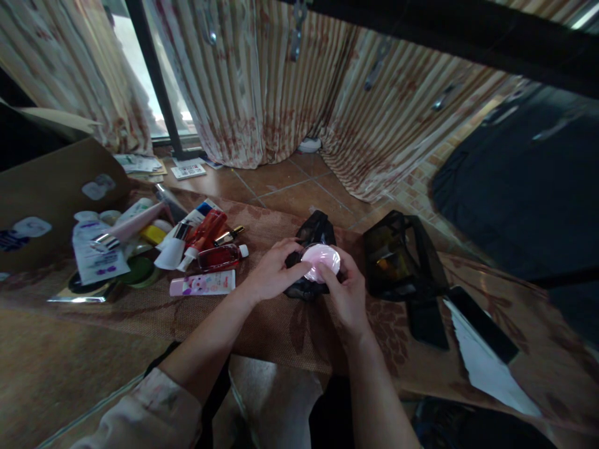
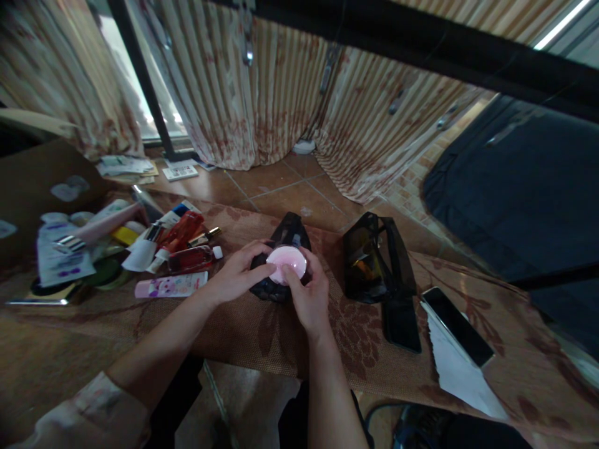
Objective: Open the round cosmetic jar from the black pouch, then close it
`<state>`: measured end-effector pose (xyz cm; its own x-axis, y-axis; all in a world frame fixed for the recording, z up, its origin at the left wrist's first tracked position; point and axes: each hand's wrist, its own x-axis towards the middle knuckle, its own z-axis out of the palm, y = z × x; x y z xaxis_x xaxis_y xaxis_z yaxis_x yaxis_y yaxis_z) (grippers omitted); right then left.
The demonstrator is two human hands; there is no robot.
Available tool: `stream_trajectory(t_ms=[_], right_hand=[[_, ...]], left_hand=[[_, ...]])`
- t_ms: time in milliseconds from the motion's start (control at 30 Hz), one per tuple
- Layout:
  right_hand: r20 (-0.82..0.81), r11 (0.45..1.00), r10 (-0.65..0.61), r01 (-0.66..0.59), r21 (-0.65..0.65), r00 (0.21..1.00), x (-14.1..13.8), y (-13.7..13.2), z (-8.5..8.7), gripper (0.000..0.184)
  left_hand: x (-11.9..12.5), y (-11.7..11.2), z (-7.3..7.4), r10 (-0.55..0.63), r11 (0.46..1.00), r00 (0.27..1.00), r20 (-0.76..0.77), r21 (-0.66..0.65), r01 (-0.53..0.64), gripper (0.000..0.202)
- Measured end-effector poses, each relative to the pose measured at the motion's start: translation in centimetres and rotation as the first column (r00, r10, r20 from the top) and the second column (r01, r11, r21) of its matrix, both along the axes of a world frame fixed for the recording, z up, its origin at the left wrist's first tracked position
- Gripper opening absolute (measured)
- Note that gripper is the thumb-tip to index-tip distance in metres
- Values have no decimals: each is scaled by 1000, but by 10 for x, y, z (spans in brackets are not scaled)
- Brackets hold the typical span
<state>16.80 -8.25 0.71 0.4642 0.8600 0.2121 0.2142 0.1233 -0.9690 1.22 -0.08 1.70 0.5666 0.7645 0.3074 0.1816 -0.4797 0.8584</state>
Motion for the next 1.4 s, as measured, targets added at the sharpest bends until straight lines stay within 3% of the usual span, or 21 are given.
stream_trajectory(t_ms=[200,367,733,1400], right_hand=[[23,998,-25,26,-59,999,0,0,1,56],[-55,996,-36,32,-79,998,-1,1,2,50],[-206,999,13,-6,34,978,4,3,-4,35],[-179,999,22,-17,33,984,5,3,-7,32]], left_hand=[[1,1,-1,-12,1000,1000,20,11,12,22],[0,2,-4,-25,1000,999,39,6,25,22],[0,2,-4,-40,999,999,36,17,39,22],[-1,0,0,-25,1000,1000,-11,-9,25,18]])
